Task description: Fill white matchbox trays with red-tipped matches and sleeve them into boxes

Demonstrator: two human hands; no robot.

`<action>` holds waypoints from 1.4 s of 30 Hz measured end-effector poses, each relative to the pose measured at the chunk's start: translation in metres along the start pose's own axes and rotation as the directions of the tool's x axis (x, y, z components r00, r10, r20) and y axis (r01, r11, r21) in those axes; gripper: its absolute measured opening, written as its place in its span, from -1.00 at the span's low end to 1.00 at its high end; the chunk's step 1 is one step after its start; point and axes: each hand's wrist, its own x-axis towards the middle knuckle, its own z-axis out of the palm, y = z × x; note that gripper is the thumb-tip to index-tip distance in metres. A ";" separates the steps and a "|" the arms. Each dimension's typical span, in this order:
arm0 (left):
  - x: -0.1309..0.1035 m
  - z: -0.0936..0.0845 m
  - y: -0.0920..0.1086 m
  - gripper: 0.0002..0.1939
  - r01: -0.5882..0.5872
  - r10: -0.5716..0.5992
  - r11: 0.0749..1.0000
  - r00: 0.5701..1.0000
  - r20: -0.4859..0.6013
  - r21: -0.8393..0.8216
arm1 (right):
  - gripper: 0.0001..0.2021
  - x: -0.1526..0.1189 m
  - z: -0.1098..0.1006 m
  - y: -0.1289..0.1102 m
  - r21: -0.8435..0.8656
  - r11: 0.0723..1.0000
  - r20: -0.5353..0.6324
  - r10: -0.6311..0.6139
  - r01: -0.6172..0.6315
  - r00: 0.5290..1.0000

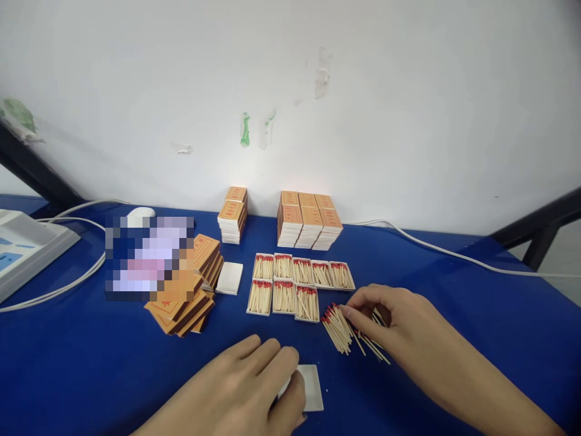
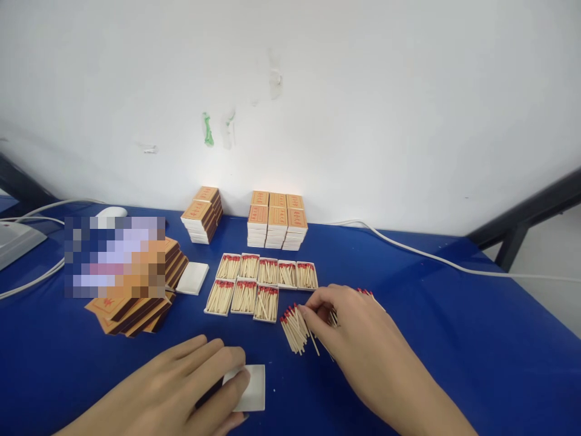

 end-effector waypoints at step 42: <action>0.003 0.001 -0.001 -0.78 0.007 -0.007 1.000 0.999 -0.031 -0.003 | -0.62 0.002 -0.017 0.018 0.006 1.000 -0.089 0.027 -0.027 0.996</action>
